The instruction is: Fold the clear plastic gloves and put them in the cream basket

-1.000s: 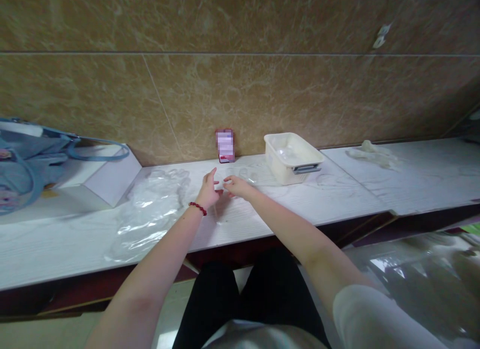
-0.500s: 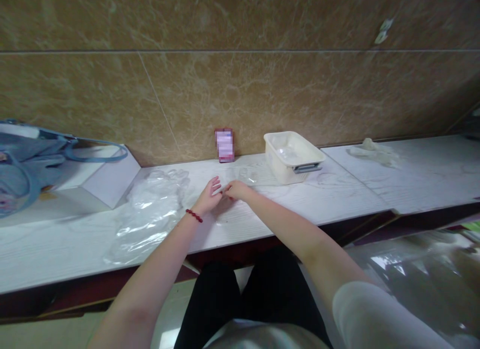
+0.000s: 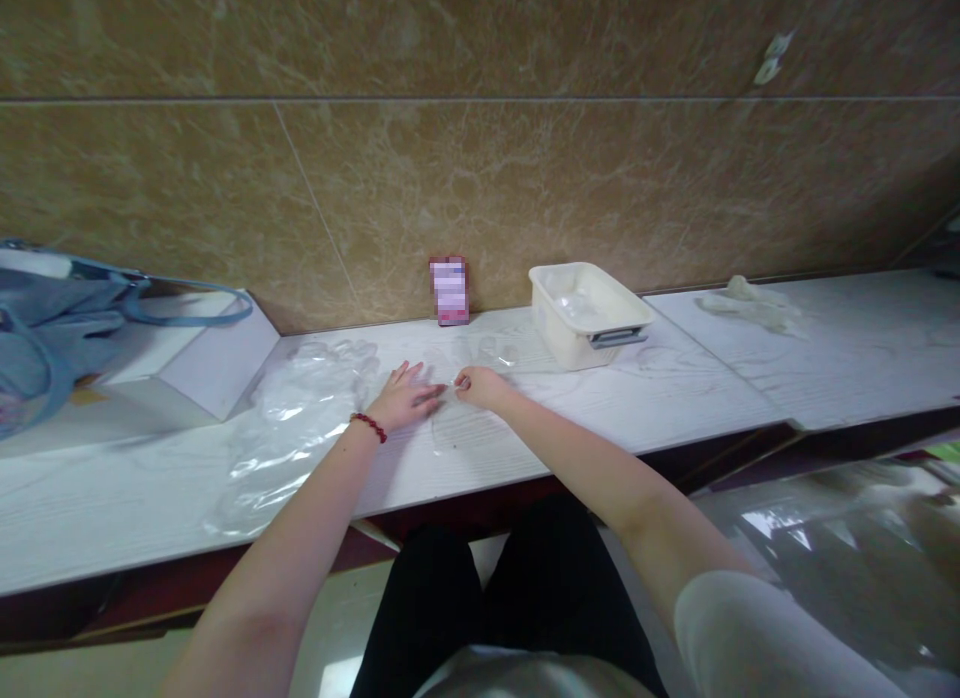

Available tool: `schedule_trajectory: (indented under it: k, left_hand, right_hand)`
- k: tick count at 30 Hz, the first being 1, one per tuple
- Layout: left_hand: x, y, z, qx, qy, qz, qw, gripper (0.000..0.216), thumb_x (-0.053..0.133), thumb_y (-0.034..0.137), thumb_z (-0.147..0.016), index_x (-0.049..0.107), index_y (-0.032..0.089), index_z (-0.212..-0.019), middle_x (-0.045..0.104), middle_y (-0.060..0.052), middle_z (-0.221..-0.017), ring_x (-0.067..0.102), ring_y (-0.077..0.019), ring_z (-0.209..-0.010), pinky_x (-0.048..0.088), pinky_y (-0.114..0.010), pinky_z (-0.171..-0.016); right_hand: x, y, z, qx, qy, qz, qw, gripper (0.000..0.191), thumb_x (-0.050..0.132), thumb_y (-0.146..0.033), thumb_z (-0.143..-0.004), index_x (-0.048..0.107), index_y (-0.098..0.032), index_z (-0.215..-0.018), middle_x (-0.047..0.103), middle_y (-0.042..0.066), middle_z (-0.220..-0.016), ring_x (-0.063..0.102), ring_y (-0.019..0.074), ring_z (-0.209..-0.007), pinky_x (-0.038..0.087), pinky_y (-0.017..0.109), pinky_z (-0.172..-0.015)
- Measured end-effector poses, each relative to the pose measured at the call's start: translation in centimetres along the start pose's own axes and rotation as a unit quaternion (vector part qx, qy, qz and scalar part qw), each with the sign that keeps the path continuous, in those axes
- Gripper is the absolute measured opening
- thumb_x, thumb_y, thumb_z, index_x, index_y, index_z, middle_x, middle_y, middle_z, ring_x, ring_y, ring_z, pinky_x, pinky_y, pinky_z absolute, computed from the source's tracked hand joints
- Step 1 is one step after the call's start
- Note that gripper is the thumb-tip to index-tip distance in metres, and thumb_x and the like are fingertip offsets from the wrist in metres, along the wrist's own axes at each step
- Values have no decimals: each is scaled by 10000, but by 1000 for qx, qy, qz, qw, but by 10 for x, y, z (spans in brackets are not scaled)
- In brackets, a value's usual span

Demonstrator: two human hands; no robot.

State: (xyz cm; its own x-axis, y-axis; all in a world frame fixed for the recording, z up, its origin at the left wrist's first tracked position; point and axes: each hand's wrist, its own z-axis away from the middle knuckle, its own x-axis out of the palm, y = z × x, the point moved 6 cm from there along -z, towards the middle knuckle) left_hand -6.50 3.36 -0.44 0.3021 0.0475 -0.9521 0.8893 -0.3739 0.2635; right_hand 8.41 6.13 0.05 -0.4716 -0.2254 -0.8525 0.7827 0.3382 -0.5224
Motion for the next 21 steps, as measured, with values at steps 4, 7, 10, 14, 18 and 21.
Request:
schedule_trajectory:
  k: [4,7,10,14,18,21]
  left_hand:
    - [2,-1,3,-25,-34,-5,999,473,494,556,-670,547,338,-1086,330,-45,-1337,96,-330,-1268,117,-539,-965]
    - [3,-4,4,-28,-57,-8,998,563,490,602,-640,507,335,-1135,281,-61,-1364,56,-346,-1268,89,-545,-963]
    - [3,-6,4,-24,-71,-11,997,617,497,621,-618,477,336,-1165,252,-71,-1376,39,-355,-1267,78,-547,-962]
    - [5,-8,6,-18,-97,-16,995,672,514,625,-594,452,321,-1190,230,-79,-1384,31,-355,-1267,71,-544,-964]
    - [-2,-9,3,-3,-100,2,995,731,534,610,-587,398,299,-1235,246,-85,-1378,62,-346,-1269,92,-520,-977]
    - [-20,-3,-12,-2,-17,61,998,655,479,539,-687,356,251,-1263,360,-79,-1319,228,-263,-1245,192,-426,-993]
  right_hand:
    - [-2,7,-2,1,-3,20,1000,249,548,-256,-684,619,-202,-917,649,12,-824,580,122,-744,417,187,-638]
    - [-4,13,-3,-2,-5,35,999,261,543,-263,-684,623,-200,-925,649,15,-828,582,130,-749,418,194,-637]
    - [-7,20,-2,1,-4,49,999,276,546,-302,-685,626,-214,-935,648,17,-835,583,139,-749,417,204,-633]
    - [-14,29,3,0,3,67,998,291,529,-352,-701,624,-227,-946,643,21,-855,581,143,-751,415,210,-622]
    - [-34,45,0,10,26,69,997,253,528,-320,-704,624,-228,-919,642,16,-838,578,134,-747,411,205,-629]
    - [-59,66,-10,64,70,68,993,265,475,-318,-744,597,-229,-961,638,22,-872,579,132,-775,412,209,-652]
